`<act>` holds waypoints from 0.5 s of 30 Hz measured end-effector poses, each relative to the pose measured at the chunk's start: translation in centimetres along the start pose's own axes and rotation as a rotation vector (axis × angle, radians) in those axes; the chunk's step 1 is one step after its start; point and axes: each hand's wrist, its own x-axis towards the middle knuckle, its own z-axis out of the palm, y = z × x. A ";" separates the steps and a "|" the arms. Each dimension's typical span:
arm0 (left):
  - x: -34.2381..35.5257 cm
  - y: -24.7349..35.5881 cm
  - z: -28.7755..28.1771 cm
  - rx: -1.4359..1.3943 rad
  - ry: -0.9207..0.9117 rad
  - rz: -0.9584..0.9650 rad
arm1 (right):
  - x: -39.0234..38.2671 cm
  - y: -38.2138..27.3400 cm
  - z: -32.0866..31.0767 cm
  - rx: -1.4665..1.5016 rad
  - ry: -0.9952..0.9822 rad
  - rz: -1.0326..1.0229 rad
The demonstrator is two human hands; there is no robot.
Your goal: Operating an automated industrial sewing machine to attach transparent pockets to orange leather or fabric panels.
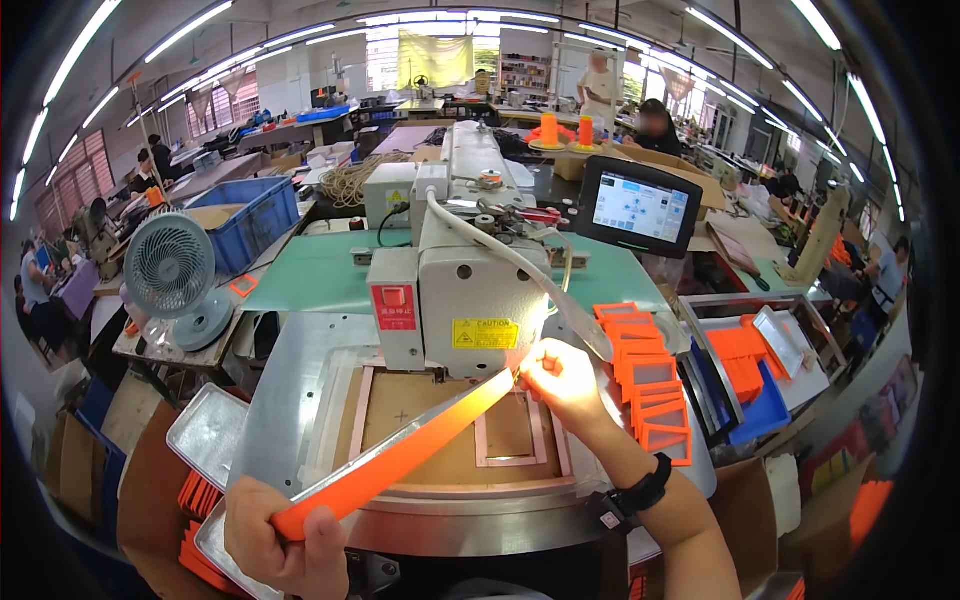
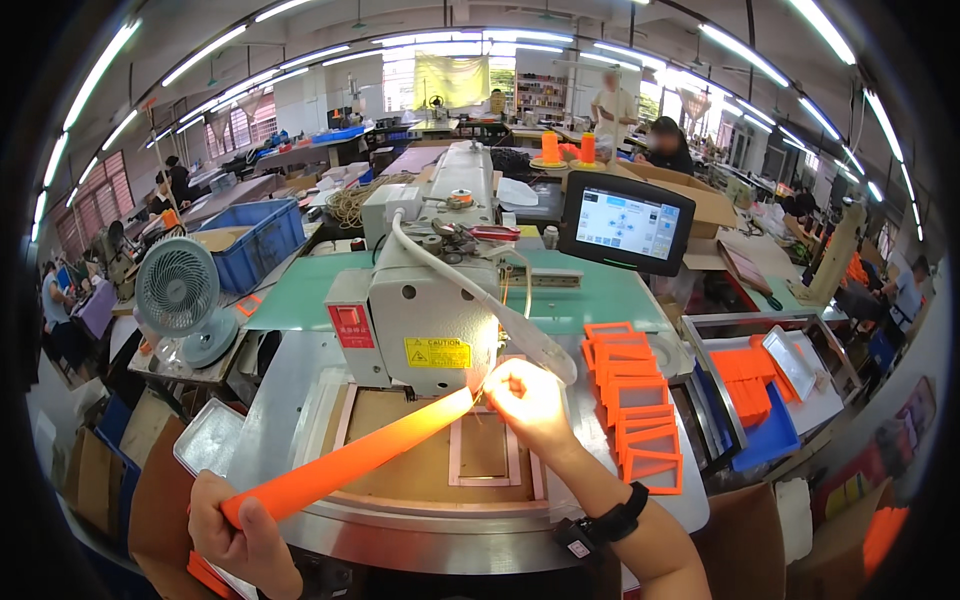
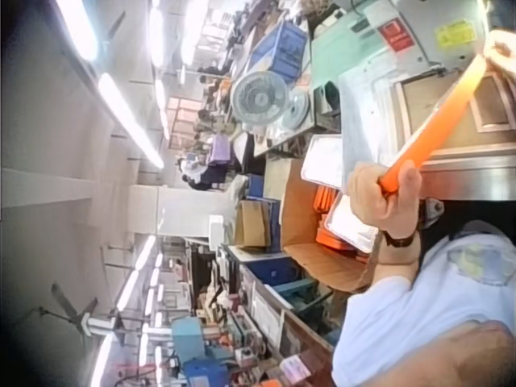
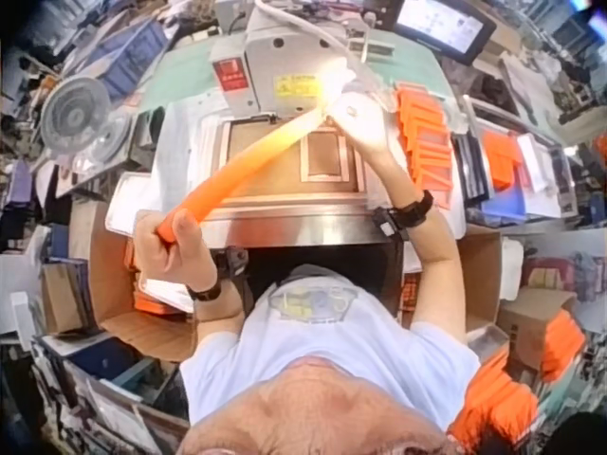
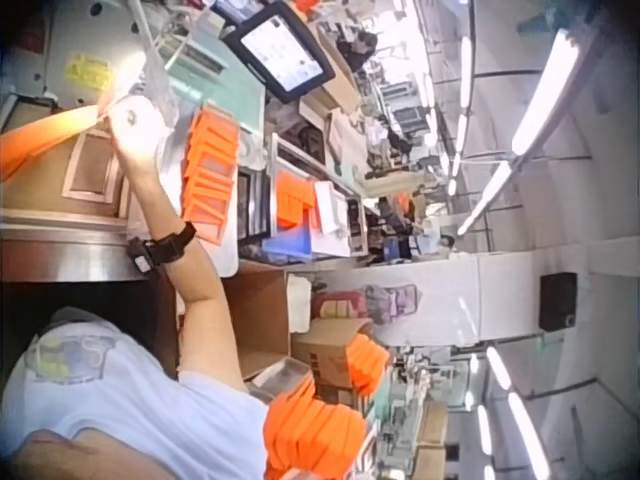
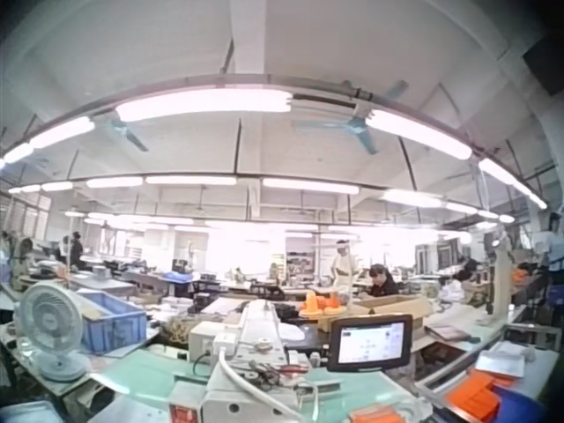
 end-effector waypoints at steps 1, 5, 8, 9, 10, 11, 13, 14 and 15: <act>-0.1 0.0 -0.2 0.022 -0.001 -0.015 | 0.2 0.3 0.0 -0.006 -0.014 0.020; 0.2 -0.1 -0.5 -0.009 -0.011 -0.046 | 0.7 1.0 0.1 -0.013 -0.047 0.005; 0.3 -1.0 -0.3 -0.057 -0.022 -0.052 | 1.1 1.4 0.4 0.024 -0.050 -0.059; 0.6 -0.6 -0.3 -0.070 -0.037 -0.064 | 1.0 1.4 0.6 0.020 -0.027 -0.064; 0.9 -0.4 -0.1 -0.084 -0.054 -0.077 | 1.0 1.6 0.7 0.016 -0.003 -0.065; 0.9 -0.6 0.0 -0.079 -0.032 -0.063 | 0.9 1.6 0.7 -0.006 -0.006 -0.072; 1.3 -0.4 0.3 -0.093 -0.020 -0.059 | 0.9 1.2 0.7 -0.030 0.037 -0.042; 1.6 -0.5 0.3 -0.114 -0.030 -0.057 | 0.9 1.4 0.5 -0.024 0.050 -0.039; 1.7 -0.9 0.3 -0.137 -0.037 -0.054 | 0.7 1.0 0.6 0.023 0.036 0.001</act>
